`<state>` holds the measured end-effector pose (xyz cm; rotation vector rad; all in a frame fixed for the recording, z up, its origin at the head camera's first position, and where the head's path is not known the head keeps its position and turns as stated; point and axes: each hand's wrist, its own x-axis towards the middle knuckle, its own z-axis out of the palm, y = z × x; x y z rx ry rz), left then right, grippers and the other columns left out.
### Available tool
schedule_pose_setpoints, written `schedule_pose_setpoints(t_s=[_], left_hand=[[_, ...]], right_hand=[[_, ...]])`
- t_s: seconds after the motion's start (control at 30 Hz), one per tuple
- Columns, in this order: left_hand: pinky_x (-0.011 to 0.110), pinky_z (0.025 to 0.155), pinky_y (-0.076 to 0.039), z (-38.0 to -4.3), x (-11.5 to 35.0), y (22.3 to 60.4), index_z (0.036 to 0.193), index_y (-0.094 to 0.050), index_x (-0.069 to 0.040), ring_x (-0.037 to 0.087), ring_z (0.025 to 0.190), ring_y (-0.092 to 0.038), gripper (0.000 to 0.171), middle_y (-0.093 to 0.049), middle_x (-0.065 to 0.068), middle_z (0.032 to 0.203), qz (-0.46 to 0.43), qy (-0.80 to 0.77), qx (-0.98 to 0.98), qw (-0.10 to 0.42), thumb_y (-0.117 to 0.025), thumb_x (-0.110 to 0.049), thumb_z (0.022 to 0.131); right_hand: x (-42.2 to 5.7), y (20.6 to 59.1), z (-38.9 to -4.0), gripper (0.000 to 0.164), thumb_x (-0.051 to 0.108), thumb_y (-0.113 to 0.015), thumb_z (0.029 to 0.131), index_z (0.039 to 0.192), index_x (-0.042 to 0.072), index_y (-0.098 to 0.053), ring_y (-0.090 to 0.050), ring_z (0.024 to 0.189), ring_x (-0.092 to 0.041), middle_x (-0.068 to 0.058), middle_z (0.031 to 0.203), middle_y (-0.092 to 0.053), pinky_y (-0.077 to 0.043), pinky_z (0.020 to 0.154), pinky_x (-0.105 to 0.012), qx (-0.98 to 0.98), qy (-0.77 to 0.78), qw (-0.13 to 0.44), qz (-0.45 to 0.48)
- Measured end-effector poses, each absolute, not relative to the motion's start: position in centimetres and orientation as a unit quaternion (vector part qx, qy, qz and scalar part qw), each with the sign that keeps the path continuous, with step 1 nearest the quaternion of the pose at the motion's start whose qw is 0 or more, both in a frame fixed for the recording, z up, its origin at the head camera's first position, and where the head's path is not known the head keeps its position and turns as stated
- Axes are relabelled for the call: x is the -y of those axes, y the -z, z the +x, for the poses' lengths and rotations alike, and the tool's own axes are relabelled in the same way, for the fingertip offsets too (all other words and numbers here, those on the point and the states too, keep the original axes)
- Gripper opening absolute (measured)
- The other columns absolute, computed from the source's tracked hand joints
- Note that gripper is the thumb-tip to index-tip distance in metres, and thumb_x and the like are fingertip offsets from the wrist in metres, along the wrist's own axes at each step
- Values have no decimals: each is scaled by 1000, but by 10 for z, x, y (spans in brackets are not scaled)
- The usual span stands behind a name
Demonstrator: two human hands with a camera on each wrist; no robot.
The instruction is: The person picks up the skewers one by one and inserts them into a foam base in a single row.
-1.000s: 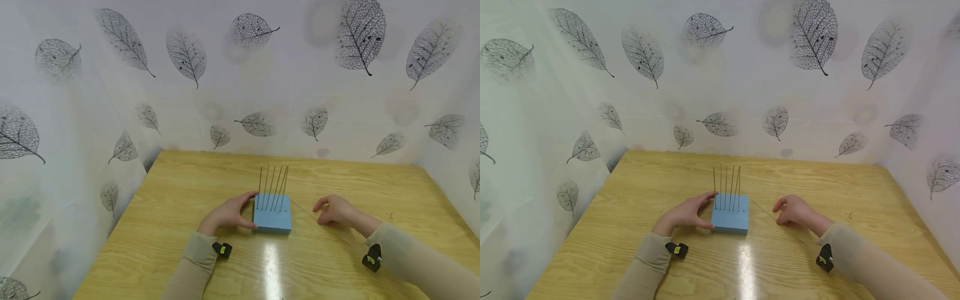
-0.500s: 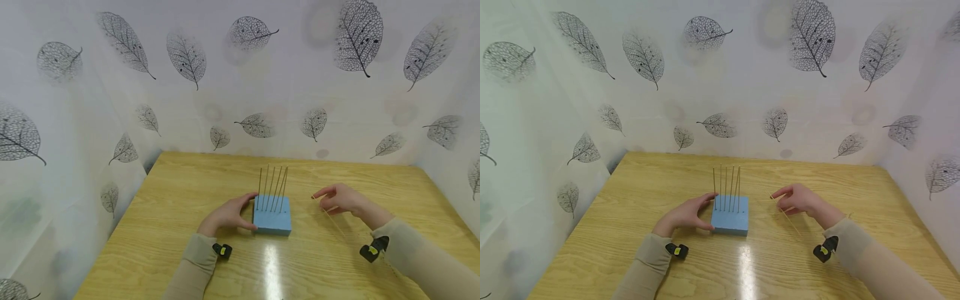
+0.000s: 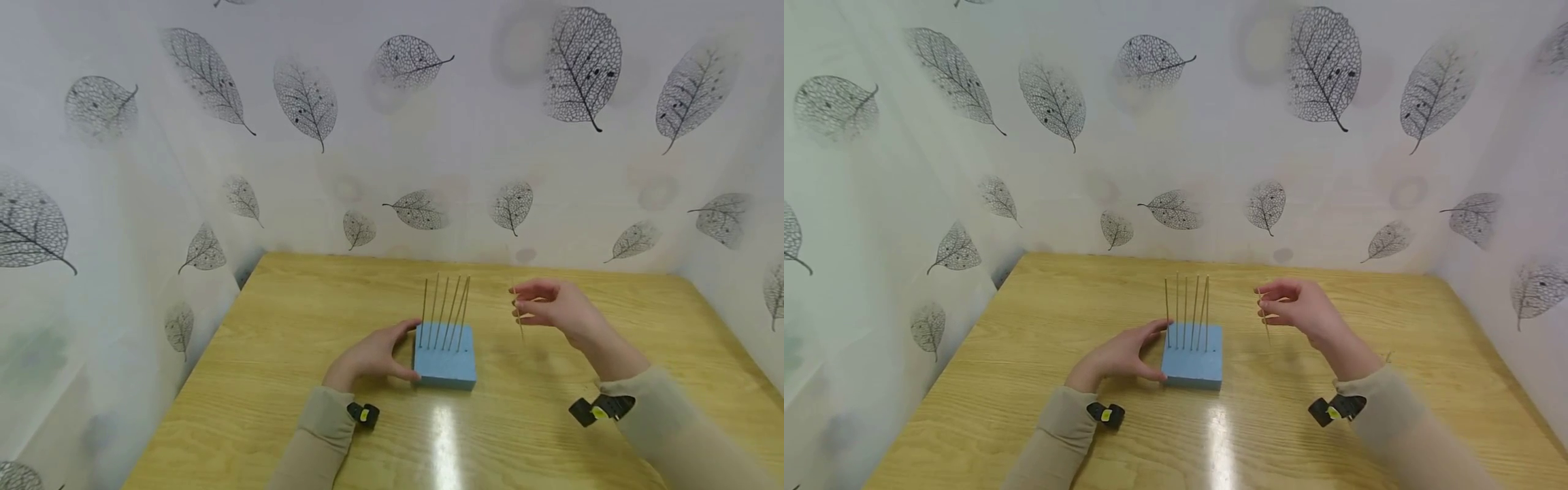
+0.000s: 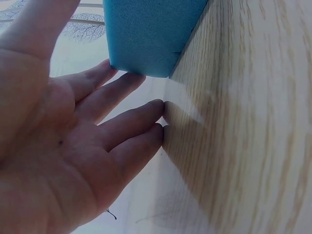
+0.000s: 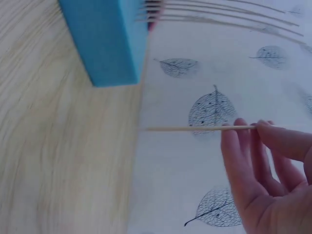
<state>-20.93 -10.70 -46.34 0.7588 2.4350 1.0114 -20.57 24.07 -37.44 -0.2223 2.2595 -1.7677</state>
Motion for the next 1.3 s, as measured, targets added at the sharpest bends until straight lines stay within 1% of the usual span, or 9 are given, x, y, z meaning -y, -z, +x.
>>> schedule_pose_setpoints(t_s=[0.07, 0.13, 0.3, 0.4, 0.6, 0.7, 0.83, 1.0, 1.3], left_hand=[[45, 122, -28, -209, 107, 463, 158, -25, -18, 25, 146, -34, 108, -33, 3, 161, 269, -366, -868, 198, -88, -38, 72], [44, 122, -28, -209, 107, 463, 158, -25, -19, 25, 146, -34, 108, -32, 2, 161, 267, -370, -867, 199, -88, -37, 72], [44, 122, -28, -210, 107, 466, 158, -25, -17, 25, 146, -34, 109, -33, 3, 161, 271, -365, -869, 196, -88, -39, 72], [44, 122, -28, -209, 107, 466, 158, -25, -18, 25, 146, -35, 109, -33, 2, 161, 272, -363, -869, 197, -88, -39, 72], [43, 122, -28, -209, 108, 464, 158, -26, -19, 25, 147, -34, 108, -33, 2, 161, 271, -367, -868, 196, -88, -37, 72], [42, 122, -29, -209, 108, 463, 158, -25, -20, 24, 146, -35, 107, -32, 1, 161, 271, -366, -868, 197, -88, -36, 73], [42, 122, -29, -210, 107, 463, 158, -25, -20, 25, 146, -36, 106, -32, 2, 161, 270, -364, -869, 199, -88, -36, 73], [44, 121, -30, -211, 106, 461, 158, -25, -19, 27, 146, -36, 106, -33, 4, 161, 271, -363, -869, 198, -87, -37, 74], [42, 122, -30, -209, 106, 460, 158, -26, -23, 25, 146, -35, 106, -33, 1, 161, 266, -368, -868, 203, -88, -36, 73]], right_hand=[[-236, 373, -203, 20, 3, -64, 95, 112, 12, -69, -71, 88, -10, 9, 99, -70, -62, 81, -30, -754, 644, 97, -83], [-232, 373, -199, 19, 2, -63, 95, 106, 15, -70, -72, 88, -11, 7, 99, -72, -62, 81, -30, -728, 676, 62, -96], [-217, 375, -188, 18, -4, -64, 92, 100, 11, -72, -74, 86, -12, 3, 96, -74, -62, 78, -29, -679, 724, -11, -122], [-207, 380, -180, 20, -6, -63, 92, 98, 10, -73, -74, 85, -12, 2, 94, -75, -62, 77, -30, -664, 737, -34, -121], [-187, 391, -173, 12, -8, -62, 92, 99, -3, -69, -74, 85, -12, 3, 94, -74, -62, 78, -31, -663, 740, -36, -109], [-181, 396, -173, 14, -8, -62, 92, 96, 3, -71, -74, 84, -12, 3, 92, -74, -62, 78, -30, -673, 732, -27, -99], [-175, 400, -173, 24, -8, -63, 91, 92, 14, -72, -74, 84, -11, 5, 92, -74, -62, 77, -28, -677, 730, -17, -94], [-171, 404, -175, 18, -10, -63, 91, 94, 6, -71, -74, 84, -11, 4, 92, -74, -62, 76, -29, -674, 734, -10, -83], [-170, 411, -176, 18, -8, -65, 90, 94, 8, -72, -74, 85, -12, 4, 92, -74, -62, 78, -31, -679, 729, 1, -82]])
